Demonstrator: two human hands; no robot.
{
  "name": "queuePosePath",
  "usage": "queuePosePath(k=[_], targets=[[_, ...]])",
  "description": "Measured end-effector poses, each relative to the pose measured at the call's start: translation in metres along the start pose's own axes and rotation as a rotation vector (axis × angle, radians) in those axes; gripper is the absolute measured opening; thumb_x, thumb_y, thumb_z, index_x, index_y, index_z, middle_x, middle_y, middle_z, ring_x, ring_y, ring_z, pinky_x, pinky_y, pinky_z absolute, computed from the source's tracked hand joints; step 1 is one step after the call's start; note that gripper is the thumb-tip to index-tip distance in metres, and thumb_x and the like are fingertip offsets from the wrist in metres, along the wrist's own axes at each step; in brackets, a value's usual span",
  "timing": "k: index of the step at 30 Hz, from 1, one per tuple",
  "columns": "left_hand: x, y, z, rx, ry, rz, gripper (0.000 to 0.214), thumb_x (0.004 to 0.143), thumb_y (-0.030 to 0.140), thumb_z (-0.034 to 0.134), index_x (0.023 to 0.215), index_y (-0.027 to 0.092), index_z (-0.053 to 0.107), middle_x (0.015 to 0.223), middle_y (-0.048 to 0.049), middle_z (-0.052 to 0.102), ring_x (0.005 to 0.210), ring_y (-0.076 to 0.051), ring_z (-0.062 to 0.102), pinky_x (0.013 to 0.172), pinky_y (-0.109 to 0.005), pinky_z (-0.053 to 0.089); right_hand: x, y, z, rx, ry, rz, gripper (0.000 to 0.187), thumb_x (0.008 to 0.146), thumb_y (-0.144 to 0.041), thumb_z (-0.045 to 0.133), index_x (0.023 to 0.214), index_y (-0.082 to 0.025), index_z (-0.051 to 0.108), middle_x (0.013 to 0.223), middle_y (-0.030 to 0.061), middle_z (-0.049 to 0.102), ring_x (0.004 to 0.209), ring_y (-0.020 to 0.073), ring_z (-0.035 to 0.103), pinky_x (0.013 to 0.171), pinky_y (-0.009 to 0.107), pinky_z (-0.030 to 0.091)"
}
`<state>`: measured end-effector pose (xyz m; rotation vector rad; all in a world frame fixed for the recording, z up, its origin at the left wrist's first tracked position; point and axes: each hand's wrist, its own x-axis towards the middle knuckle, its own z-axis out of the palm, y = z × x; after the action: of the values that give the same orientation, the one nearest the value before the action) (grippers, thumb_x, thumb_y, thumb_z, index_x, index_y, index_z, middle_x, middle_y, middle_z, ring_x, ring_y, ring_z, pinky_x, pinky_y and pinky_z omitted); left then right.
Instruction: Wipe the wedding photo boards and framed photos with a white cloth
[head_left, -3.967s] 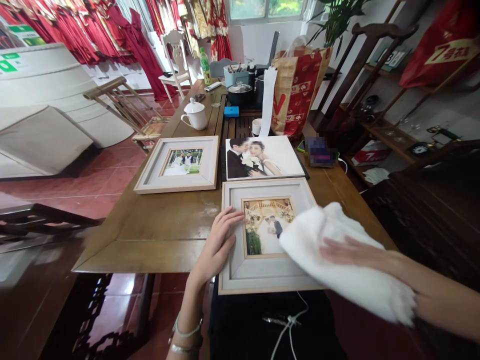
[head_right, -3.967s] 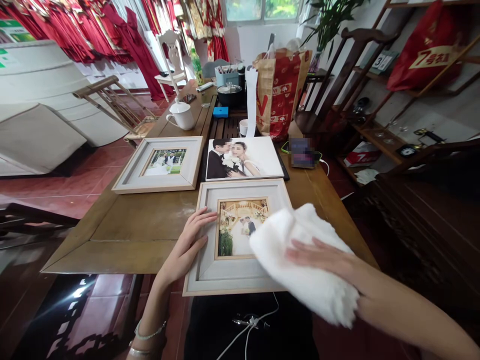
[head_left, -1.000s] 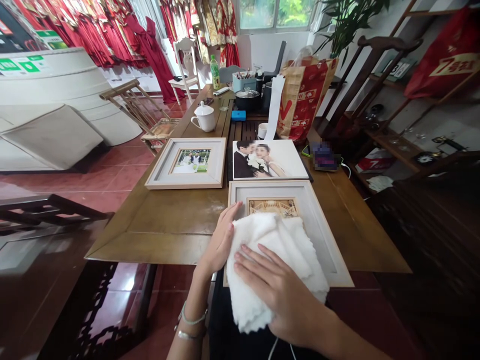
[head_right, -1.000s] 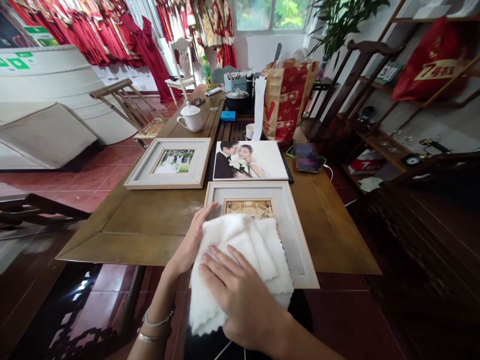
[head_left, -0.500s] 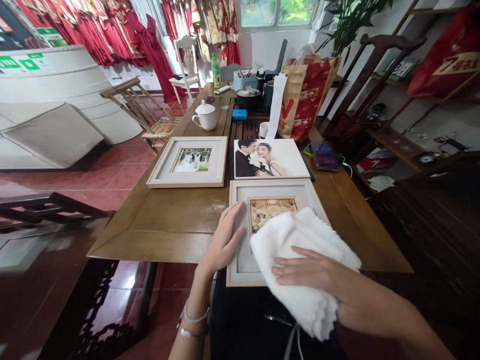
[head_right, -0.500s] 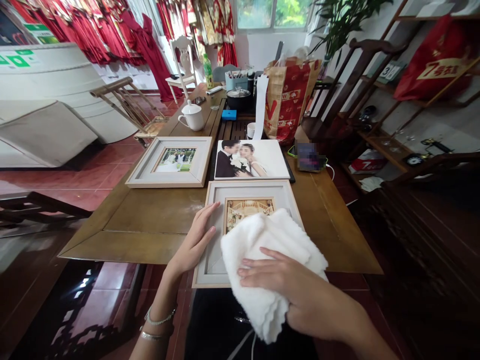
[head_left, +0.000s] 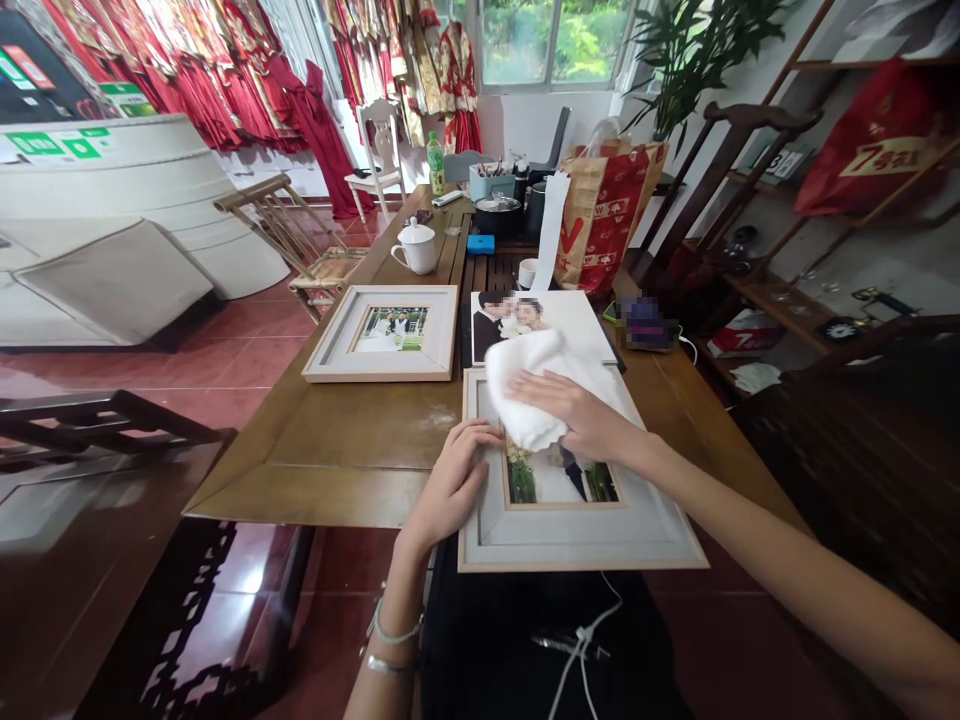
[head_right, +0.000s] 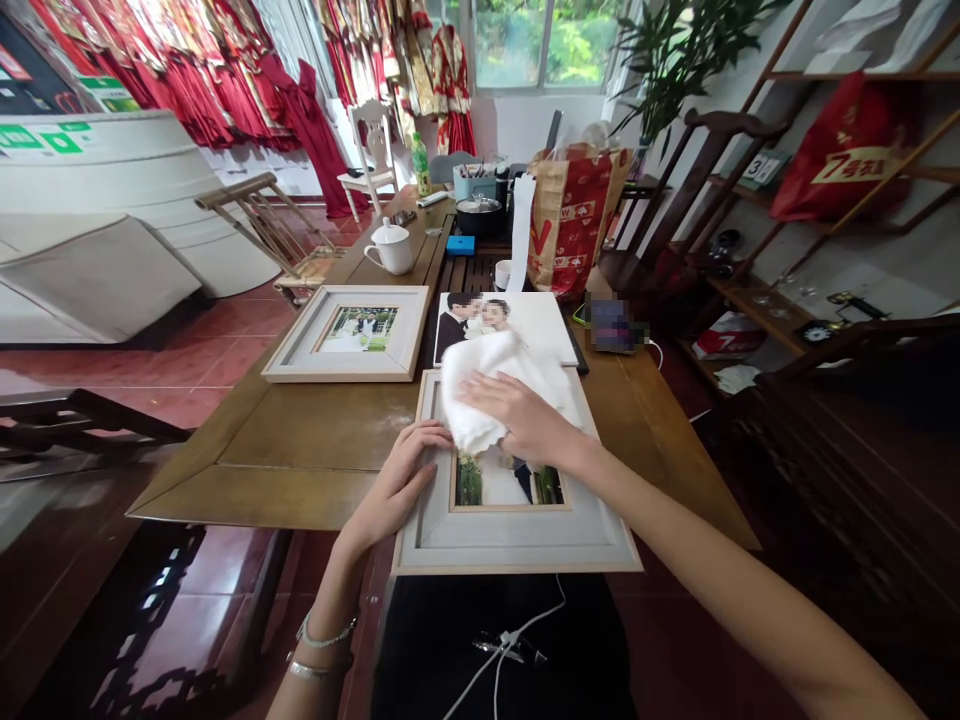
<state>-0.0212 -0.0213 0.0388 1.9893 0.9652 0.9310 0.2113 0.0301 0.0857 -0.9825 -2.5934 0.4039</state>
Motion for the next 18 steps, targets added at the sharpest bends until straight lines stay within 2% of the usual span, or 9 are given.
queuePosePath(k=[3, 5, 7, 12, 18], targets=[[-0.001, -0.003, 0.002, 0.006, 0.022, -0.001, 0.036, 0.091, 0.015, 0.042, 0.125, 0.023, 0.052, 0.139, -0.008, 0.048, 0.133, -0.026, 0.035, 0.114, -0.048, 0.028, 0.027, -0.004, 0.003, -0.003, -0.143, -0.135, 0.073, 0.069, 0.004, 0.044, 0.138, -0.017, 0.047, 0.149, 0.0076, 0.043, 0.143, 0.018, 0.024, 0.115, 0.049, 0.022], [-0.001, -0.003, 0.002, 0.004, 0.027, -0.007, 0.038, 0.091, 0.014, 0.042, 0.127, 0.023, 0.05, 0.14, -0.0085, 0.047, 0.132, -0.026, 0.036, 0.114, -0.047, 0.028, 0.034, -0.008, 0.004, -0.021, -0.167, -0.122, 0.073, 0.069, 0.004, 0.044, 0.139, -0.017, 0.046, 0.148, 0.0078, 0.045, 0.141, 0.0177, 0.029, 0.115, 0.048, 0.023], [-0.001, -0.002, 0.002, -0.008, 0.02, -0.013, 0.033, 0.09, 0.013, 0.041, 0.119, 0.022, 0.053, 0.134, -0.0082, 0.051, 0.129, -0.025, 0.038, 0.112, -0.045, 0.031, 0.033, -0.011, 0.003, -0.077, -0.169, -0.054, 0.072, 0.068, 0.005, 0.044, 0.137, -0.015, 0.048, 0.145, 0.01, 0.048, 0.139, 0.019, 0.034, 0.114, 0.047, 0.025], [-0.001, 0.002, 0.0, -0.038, 0.012, -0.002, 0.028, 0.089, 0.009, 0.04, 0.108, 0.023, 0.055, 0.123, -0.0059, 0.057, 0.128, -0.023, 0.038, 0.112, -0.044, 0.03, -0.002, -0.009, -0.006, -0.242, -0.161, 0.125, 0.073, 0.063, 0.006, 0.043, 0.132, -0.014, 0.054, 0.142, 0.0123, 0.051, 0.138, 0.0225, 0.036, 0.114, 0.05, 0.025], [0.0, 0.002, 0.001, -0.032, 0.002, -0.006, 0.032, 0.09, 0.006, 0.038, 0.109, 0.024, 0.055, 0.124, -0.0046, 0.057, 0.129, -0.021, 0.037, 0.112, -0.044, 0.03, -0.068, 0.018, -0.021, -0.413, -0.066, 0.372, 0.068, 0.067, 0.001, 0.04, 0.132, -0.016, 0.054, 0.137, 0.0109, 0.057, 0.134, 0.0258, 0.043, 0.11, 0.053, 0.033]])
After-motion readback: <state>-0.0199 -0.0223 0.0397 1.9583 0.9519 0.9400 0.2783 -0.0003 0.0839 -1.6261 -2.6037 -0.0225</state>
